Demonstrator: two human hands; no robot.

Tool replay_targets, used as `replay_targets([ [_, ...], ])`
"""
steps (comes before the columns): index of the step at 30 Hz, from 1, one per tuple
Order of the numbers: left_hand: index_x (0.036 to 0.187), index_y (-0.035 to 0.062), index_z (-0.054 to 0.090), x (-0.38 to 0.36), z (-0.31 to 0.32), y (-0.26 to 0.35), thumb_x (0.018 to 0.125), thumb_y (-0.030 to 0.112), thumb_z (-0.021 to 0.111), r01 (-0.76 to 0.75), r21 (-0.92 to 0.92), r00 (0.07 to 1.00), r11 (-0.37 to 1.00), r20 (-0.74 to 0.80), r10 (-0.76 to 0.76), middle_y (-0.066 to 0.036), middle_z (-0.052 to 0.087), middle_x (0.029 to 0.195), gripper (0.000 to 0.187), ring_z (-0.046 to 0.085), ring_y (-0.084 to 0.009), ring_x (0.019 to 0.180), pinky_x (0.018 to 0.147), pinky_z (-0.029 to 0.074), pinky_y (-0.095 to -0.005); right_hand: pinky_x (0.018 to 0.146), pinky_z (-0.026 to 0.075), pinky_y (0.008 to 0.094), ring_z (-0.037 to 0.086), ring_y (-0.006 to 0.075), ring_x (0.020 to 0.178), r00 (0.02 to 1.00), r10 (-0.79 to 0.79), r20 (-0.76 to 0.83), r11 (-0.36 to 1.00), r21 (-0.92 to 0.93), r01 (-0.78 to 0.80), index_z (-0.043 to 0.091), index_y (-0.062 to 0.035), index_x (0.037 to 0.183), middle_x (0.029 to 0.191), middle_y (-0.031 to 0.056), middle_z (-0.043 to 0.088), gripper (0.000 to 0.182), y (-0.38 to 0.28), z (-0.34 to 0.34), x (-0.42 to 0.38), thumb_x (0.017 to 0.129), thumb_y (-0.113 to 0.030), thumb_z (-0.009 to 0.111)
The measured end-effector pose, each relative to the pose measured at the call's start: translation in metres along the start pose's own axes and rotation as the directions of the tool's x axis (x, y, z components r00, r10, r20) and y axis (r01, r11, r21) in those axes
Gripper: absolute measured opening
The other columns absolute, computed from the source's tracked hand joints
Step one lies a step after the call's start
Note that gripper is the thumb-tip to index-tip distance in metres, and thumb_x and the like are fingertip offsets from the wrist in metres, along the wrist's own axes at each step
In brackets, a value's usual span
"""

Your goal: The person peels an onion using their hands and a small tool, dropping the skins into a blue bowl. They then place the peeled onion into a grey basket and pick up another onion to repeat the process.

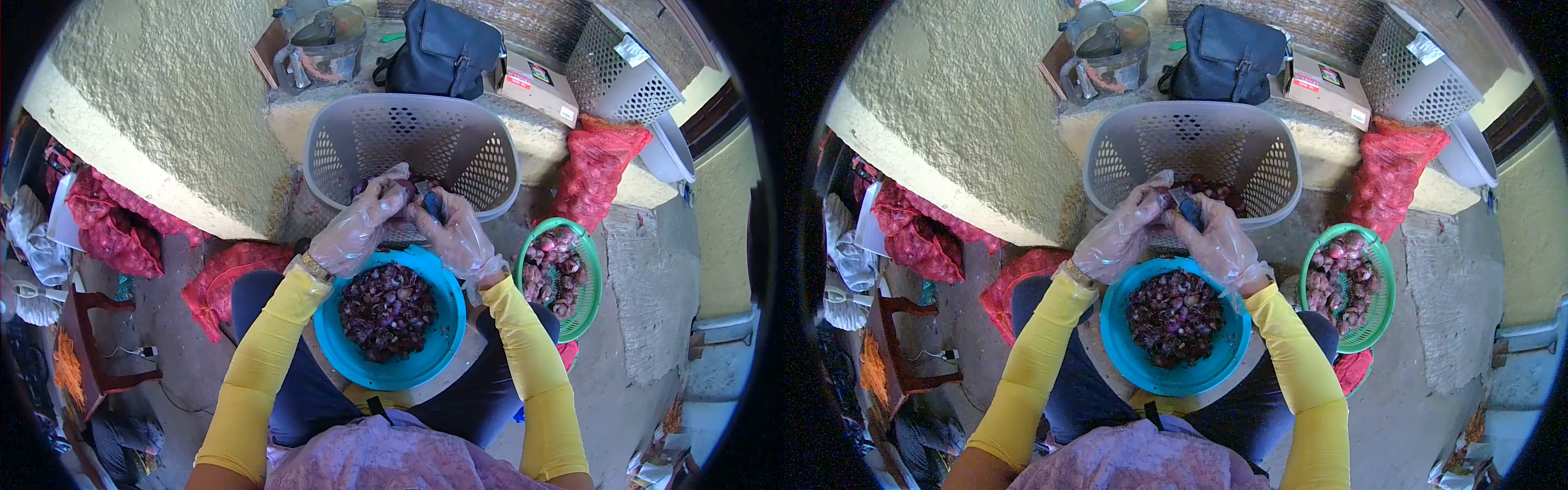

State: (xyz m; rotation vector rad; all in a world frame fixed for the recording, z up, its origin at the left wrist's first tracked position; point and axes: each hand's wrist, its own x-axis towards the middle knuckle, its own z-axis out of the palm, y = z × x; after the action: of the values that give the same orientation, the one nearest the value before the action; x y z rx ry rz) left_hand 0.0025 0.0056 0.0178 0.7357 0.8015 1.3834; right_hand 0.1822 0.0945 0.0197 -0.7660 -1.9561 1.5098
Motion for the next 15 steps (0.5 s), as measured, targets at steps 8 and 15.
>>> replay_targets([
  [8, 0.15, 0.0043, 0.04, -0.003, -0.017, 0.005, 0.096, 0.022, 0.08, -0.221, 0.599, 0.974, 0.77, 0.1, 0.202, -0.012, 0.055, 0.139, 0.069, 0.058, -0.0213, 0.125, 0.108, 0.049, -0.0365, 0.08, 0.052, 0.0311, 0.059, 0.0099, 0.086, 0.998, -0.008, -0.055, 0.996, 0.089, 0.013, 0.069, 0.0025, 0.118, 0.097, 0.0038, 0.071, 0.027, 0.006, 0.005, -0.001, 0.1, -0.017, 0.071],
  [15, 0.145, 0.0053, 0.044, -0.011, -0.014, 0.013, 0.086, 0.023, 0.09, -0.215, 0.871, 0.968, 0.441, 0.132, 0.213, -0.009, 0.064, 0.122, 0.077, 0.066, -0.0185, 0.107, 0.098, 0.055, -0.0353, 0.079, 0.051, 0.0291, 0.058, 0.0084, 0.085, 0.988, 0.147, 0.048, 0.975, 0.159, -0.153, 0.07, 0.0003, 0.117, 0.094, 0.0016, 0.07, 0.022, 0.005, 0.005, -0.005, 0.101, -0.015, 0.068],
])
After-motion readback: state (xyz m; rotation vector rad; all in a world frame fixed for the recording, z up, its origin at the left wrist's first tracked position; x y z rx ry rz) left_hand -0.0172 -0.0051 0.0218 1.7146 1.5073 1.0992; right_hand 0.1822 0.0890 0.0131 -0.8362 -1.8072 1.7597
